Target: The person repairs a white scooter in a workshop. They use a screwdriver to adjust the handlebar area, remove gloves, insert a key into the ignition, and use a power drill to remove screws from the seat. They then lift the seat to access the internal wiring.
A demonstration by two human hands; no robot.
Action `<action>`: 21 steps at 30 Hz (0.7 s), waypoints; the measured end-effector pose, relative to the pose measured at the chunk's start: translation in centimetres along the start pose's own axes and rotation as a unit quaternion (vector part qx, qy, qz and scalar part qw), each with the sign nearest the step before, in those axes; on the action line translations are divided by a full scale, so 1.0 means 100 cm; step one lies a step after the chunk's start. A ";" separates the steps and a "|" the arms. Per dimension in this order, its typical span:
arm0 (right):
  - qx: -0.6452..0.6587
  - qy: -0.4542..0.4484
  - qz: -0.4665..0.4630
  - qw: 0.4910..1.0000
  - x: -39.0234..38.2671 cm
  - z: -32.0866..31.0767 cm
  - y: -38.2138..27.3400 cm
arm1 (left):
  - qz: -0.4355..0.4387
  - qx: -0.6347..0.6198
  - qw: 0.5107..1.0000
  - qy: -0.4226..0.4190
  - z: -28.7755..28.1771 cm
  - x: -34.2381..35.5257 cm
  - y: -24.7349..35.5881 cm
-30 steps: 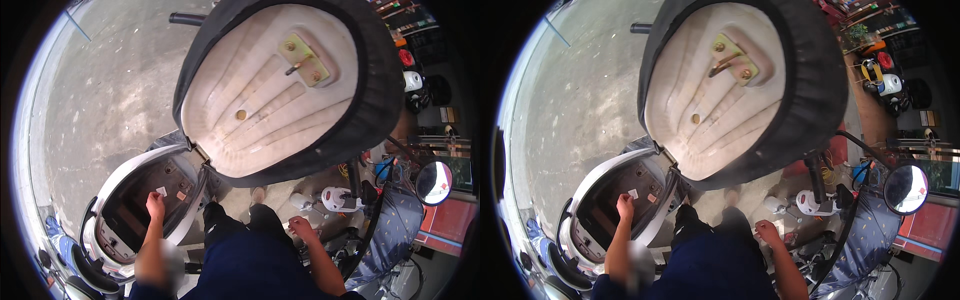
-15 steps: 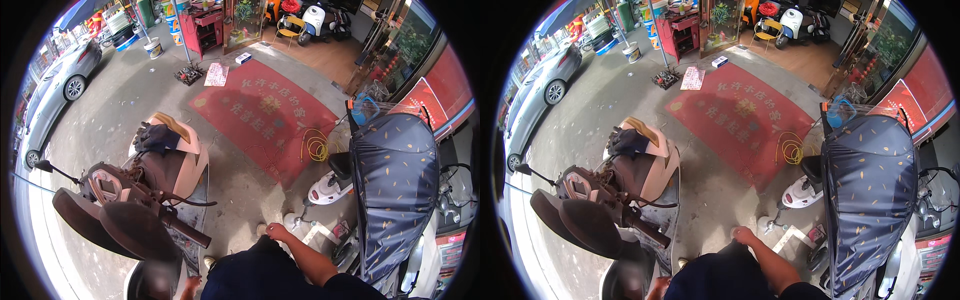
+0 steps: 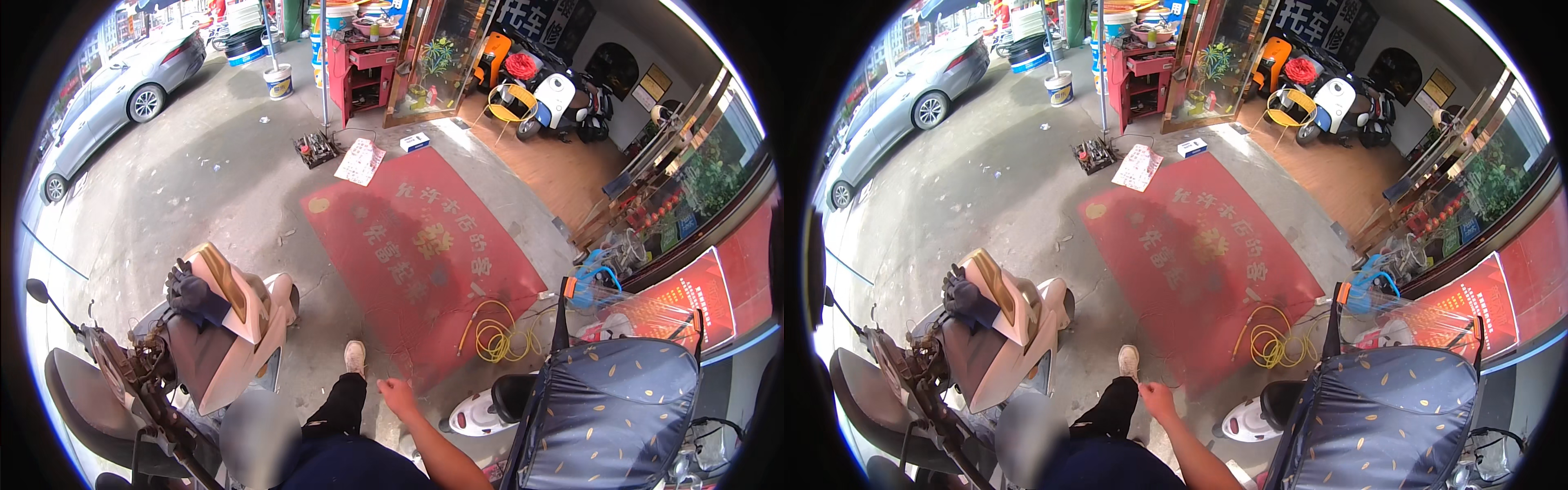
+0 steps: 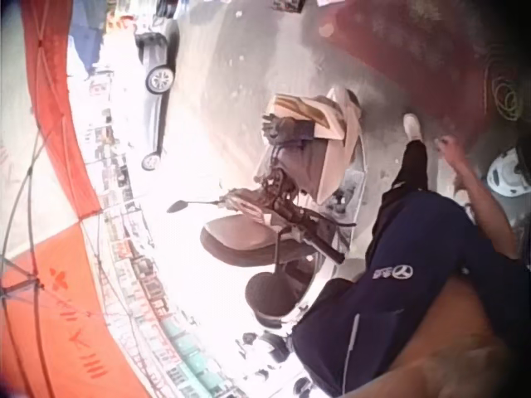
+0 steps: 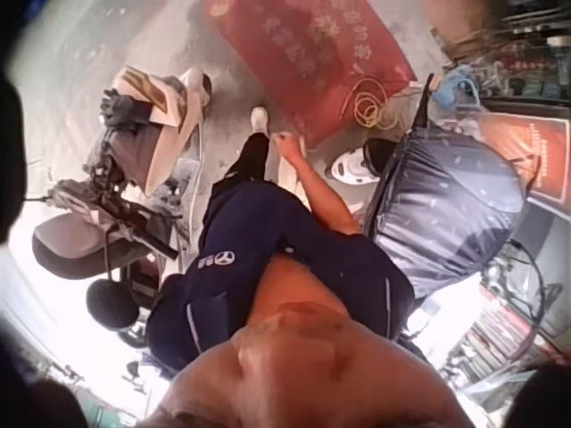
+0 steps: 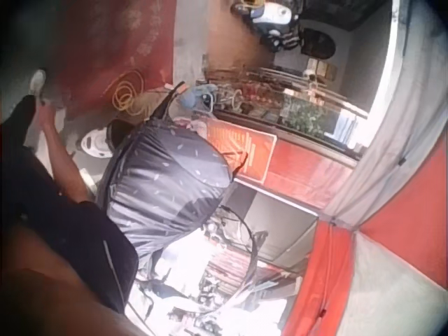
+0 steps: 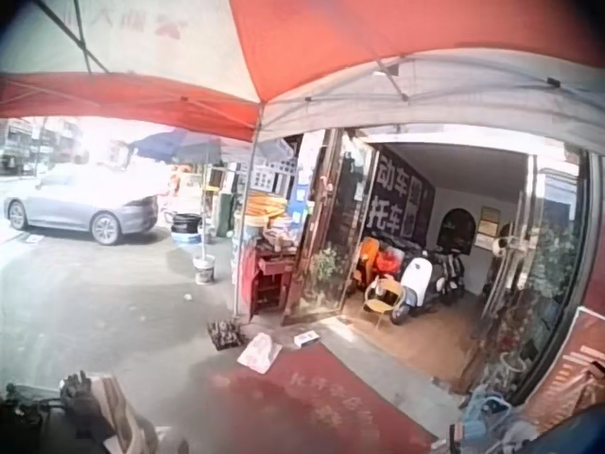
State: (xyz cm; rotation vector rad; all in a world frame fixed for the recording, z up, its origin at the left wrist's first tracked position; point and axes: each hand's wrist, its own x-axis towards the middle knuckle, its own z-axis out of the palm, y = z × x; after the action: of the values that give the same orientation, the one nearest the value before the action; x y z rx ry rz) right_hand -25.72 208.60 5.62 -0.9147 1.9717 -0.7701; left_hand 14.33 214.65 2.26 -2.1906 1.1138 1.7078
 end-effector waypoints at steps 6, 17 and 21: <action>-0.037 -0.100 0.071 0.992 0.107 -0.087 0.092 | -0.021 0.079 0.995 -0.056 0.032 0.080 0.114; 0.244 0.047 0.501 0.829 0.262 -0.291 0.097 | 0.050 -0.170 0.984 -0.034 -0.084 0.197 0.494; 0.131 -0.031 0.506 0.852 0.401 -0.267 0.043 | 0.161 -0.251 0.952 0.074 -0.140 0.210 0.661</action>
State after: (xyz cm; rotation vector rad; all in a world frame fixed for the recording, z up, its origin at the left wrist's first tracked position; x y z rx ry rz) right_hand -66.31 183.21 -1.35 0.3049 1.8692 -0.3415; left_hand -14.62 150.48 9.17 -2.5793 1.2371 2.1992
